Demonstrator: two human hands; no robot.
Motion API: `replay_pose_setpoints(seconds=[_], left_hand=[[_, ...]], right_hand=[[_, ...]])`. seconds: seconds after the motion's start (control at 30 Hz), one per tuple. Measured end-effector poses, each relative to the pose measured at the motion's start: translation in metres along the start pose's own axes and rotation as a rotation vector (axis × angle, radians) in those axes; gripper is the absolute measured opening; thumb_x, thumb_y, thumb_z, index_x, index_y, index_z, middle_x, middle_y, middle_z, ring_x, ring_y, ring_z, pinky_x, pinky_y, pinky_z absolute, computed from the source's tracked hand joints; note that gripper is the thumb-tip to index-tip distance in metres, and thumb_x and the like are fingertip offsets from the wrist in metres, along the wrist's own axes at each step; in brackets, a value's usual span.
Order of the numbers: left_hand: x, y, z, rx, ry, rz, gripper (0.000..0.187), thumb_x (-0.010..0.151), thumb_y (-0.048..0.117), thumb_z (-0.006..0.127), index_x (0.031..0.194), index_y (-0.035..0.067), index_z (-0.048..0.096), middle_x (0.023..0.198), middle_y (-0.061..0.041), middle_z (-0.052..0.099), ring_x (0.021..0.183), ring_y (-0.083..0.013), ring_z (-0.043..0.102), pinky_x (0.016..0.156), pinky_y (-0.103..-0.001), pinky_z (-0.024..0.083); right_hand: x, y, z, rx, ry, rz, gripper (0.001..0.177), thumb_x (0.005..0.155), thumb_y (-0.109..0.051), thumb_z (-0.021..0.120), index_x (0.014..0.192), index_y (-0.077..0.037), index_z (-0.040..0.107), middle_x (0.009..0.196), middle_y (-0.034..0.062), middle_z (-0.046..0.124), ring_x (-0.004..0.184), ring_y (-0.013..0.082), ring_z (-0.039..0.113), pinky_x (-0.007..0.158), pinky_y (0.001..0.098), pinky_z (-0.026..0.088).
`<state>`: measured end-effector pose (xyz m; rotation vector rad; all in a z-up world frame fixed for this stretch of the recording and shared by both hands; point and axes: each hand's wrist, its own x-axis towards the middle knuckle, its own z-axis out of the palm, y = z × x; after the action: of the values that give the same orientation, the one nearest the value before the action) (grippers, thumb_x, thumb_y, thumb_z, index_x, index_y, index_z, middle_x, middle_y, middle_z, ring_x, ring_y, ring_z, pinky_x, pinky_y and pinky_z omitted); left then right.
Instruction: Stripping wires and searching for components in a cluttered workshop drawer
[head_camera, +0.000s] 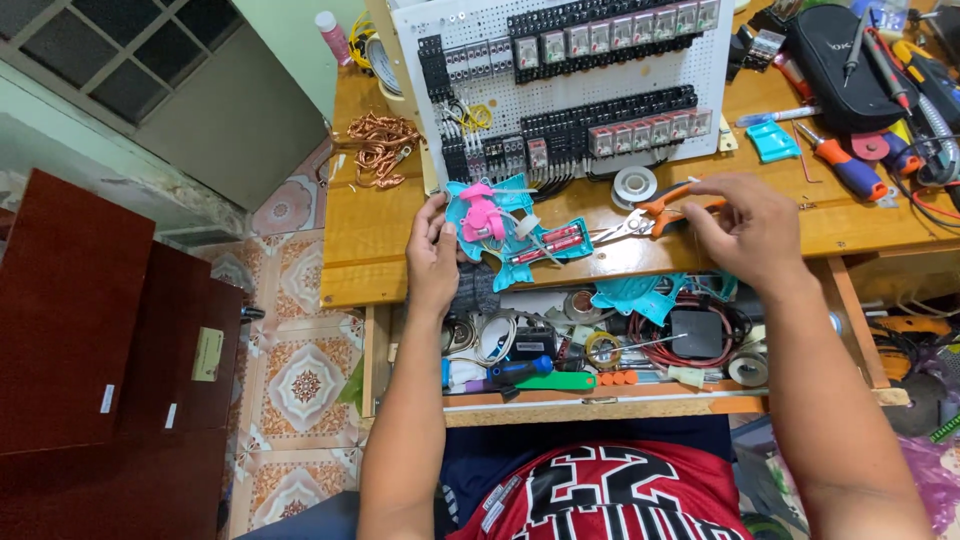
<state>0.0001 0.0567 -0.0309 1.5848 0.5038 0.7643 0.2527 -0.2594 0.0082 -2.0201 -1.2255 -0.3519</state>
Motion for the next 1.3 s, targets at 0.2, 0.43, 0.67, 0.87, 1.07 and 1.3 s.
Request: replay_pose_setpoints(seconds=[0.2, 0.43, 0.67, 0.87, 1.07, 1.3], left_hand=[[0.004, -0.025, -0.010, 0.017, -0.001, 0.091, 0.044, 0.099, 0.003, 0.047, 0.143, 0.005, 0.050, 0.116, -0.023, 0.068, 0.059, -0.0254, 0.073, 0.047, -0.031, 0.064], [0.000, -0.019, -0.008, 0.251, 0.016, 0.076, 0.060, 0.082, -0.001, 0.060, 0.141, 0.011, 0.055, 0.101, -0.018, 0.075, 0.059, -0.0153, 0.067, 0.049, -0.027, 0.056], [-0.005, 0.003, -0.005, 0.308, 0.019, 0.078, 0.054, 0.082, 0.001, 0.060, 0.134, 0.015, 0.060, 0.107, -0.015, 0.075, 0.056, -0.0170, 0.068, 0.047, -0.028, 0.055], [-0.006, 0.004, -0.005, 0.307, -0.001, 0.174, 0.050, 0.082, -0.004, 0.057, 0.129, 0.010, 0.064, 0.110, -0.019, 0.070, 0.056, -0.0220, 0.069, 0.047, -0.031, 0.055], [-0.006, 0.009, -0.003, 0.325, 0.073, 0.267, 0.046, 0.080, 0.004, 0.065, 0.124, 0.014, 0.070, 0.109, -0.010, 0.068, 0.060, -0.0165, 0.064, 0.047, -0.025, 0.049], [-0.006, 0.051, 0.013, 0.542, 0.126, 0.568, 0.030, 0.084, 0.022, 0.071, 0.114, 0.020, 0.074, 0.117, 0.000, 0.070, 0.102, -0.0263, 0.065, 0.093, -0.040, 0.050]], right_hand=[[0.011, -0.033, 0.043, 0.157, -0.017, -0.063, 0.017, 0.094, -0.011, 0.082, 0.110, -0.015, 0.079, 0.109, 0.0048, 0.076, 0.097, 0.0289, 0.073, 0.087, 0.0397, 0.055], [0.049, -0.079, 0.065, 0.229, -0.136, -0.154, 0.016, 0.094, -0.016, 0.079, 0.108, -0.010, 0.078, 0.104, 0.0107, 0.075, 0.081, 0.0325, 0.069, 0.075, 0.0429, 0.055], [0.039, -0.081, 0.083, 0.319, -0.220, -0.116, 0.018, 0.094, -0.020, 0.077, 0.110, -0.012, 0.077, 0.107, 0.0128, 0.073, 0.091, 0.0374, 0.071, 0.081, 0.0452, 0.055], [0.026, -0.084, 0.077, 0.248, -0.306, -0.164, 0.032, 0.088, -0.033, 0.084, 0.109, -0.010, 0.076, 0.107, 0.0126, 0.072, 0.100, 0.0381, 0.071, 0.088, 0.0476, 0.055], [0.021, -0.079, 0.082, 0.226, -0.312, -0.219, 0.029, 0.089, -0.029, 0.083, 0.107, -0.008, 0.075, 0.105, 0.0133, 0.072, 0.104, 0.0388, 0.069, 0.091, 0.0478, 0.055], [0.017, -0.092, 0.092, 0.220, -0.134, -0.177, 0.040, 0.084, -0.040, 0.089, 0.111, -0.015, 0.075, 0.107, 0.0071, 0.071, 0.102, 0.0317, 0.070, 0.091, 0.0407, 0.056]])
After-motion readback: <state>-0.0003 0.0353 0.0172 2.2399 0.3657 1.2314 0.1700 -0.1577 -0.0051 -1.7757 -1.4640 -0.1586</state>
